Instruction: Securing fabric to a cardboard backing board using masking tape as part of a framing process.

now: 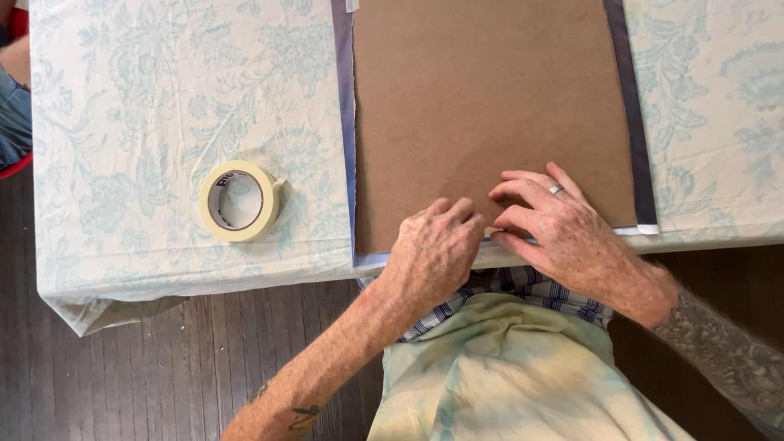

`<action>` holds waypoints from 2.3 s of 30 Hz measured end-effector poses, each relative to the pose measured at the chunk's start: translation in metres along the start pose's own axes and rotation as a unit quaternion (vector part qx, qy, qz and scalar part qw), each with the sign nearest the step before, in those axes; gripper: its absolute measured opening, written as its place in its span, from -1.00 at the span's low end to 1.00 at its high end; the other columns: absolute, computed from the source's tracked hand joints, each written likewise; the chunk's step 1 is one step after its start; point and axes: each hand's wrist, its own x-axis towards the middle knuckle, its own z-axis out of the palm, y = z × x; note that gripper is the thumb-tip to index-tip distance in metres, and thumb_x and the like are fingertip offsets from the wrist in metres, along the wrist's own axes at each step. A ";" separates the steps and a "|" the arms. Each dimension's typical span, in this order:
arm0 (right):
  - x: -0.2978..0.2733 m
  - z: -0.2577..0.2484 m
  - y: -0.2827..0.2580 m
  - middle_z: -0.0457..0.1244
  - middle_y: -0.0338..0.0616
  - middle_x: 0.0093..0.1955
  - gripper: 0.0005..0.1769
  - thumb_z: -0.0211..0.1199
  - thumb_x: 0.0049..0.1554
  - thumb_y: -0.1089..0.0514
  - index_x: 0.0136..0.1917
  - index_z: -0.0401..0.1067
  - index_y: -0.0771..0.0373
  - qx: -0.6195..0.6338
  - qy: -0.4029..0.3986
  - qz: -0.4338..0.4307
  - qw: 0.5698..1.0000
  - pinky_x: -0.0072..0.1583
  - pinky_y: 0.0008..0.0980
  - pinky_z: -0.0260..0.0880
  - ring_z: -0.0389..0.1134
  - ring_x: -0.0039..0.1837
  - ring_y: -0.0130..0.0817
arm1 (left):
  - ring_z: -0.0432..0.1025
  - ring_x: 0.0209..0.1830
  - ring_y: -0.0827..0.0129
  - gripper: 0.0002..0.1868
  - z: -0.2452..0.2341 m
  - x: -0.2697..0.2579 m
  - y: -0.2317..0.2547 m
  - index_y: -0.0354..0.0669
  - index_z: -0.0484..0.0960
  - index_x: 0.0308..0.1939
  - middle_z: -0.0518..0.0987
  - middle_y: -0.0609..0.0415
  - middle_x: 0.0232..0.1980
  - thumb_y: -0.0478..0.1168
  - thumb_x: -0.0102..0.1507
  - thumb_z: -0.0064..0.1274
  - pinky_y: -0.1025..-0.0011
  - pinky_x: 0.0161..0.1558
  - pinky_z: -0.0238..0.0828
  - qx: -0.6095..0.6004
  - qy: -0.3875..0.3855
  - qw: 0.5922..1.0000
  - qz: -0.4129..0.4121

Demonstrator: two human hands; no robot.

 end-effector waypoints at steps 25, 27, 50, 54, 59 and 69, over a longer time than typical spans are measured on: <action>0.037 -0.012 0.004 0.23 -0.36 0.03 -0.79 0.24 0.20 -0.19 -0.08 0.47 -0.09 -0.121 -0.198 0.056 0.971 0.54 0.16 0.18 0.18 0.44 -0.35 | 0.63 -0.36 0.20 -0.80 -0.003 0.042 -0.023 -0.01 0.69 -0.48 0.61 0.17 -0.51 -0.09 0.19 0.09 0.09 -0.28 0.61 0.034 -0.170 0.985 -0.017; 0.041 -0.009 0.009 0.26 -0.44 0.01 -0.74 0.17 0.22 -0.31 -0.08 0.47 -0.19 -0.163 -0.240 0.051 0.956 0.57 0.12 0.07 0.19 0.40 -0.44 | 0.64 -0.32 0.18 -0.79 -0.002 0.043 -0.023 -0.02 0.70 -0.47 0.62 0.16 -0.49 -0.09 0.21 0.07 0.04 -0.21 0.61 0.055 -0.197 0.979 -0.003; 0.076 -0.039 -0.002 0.38 -0.39 -0.29 -0.68 0.32 0.08 -0.34 -0.24 0.65 -0.16 -0.076 -0.344 0.126 0.928 0.64 0.11 -0.27 0.34 0.16 -0.43 | 0.66 -0.45 0.22 -0.80 -0.005 0.076 -0.027 -0.12 0.73 -0.27 0.67 0.01 -0.48 -0.14 0.29 0.05 0.14 -0.31 0.69 -0.048 -0.345 0.933 -0.088; 0.079 -0.030 0.004 0.38 -0.46 -0.33 -0.67 0.32 0.05 -0.39 -0.24 0.66 -0.22 -0.094 -0.361 0.130 0.919 0.61 0.11 -0.29 0.35 0.16 -0.48 | 0.63 -0.55 0.21 -0.79 0.003 0.081 -0.028 -0.19 0.68 -0.33 0.64 -0.03 -0.55 -0.16 0.27 0.03 0.19 -0.48 0.66 -0.055 -0.336 0.933 -0.112; 0.080 -0.028 0.007 0.44 -0.42 -0.27 -0.74 0.36 0.07 -0.30 -0.16 0.69 -0.21 -0.069 -0.360 0.143 0.919 0.60 0.14 -0.34 0.36 0.20 -0.40 | 0.63 -0.55 0.22 -0.81 -0.008 0.088 -0.019 -0.19 0.65 -0.30 0.63 -0.06 -0.54 -0.17 0.29 0.01 0.22 -0.49 0.64 -0.042 -0.333 0.934 -0.124; 0.080 -0.032 0.001 0.48 -0.40 -0.23 -0.73 0.37 0.08 -0.27 -0.13 0.71 -0.15 -0.063 -0.352 0.155 0.921 0.59 0.12 -0.34 0.39 0.23 -0.37 | 0.58 -0.64 0.27 -0.89 0.007 0.100 -0.024 -0.10 0.62 -0.38 0.58 0.07 -0.64 -0.21 0.17 0.02 0.25 -0.57 0.64 -0.029 -0.358 0.922 -0.146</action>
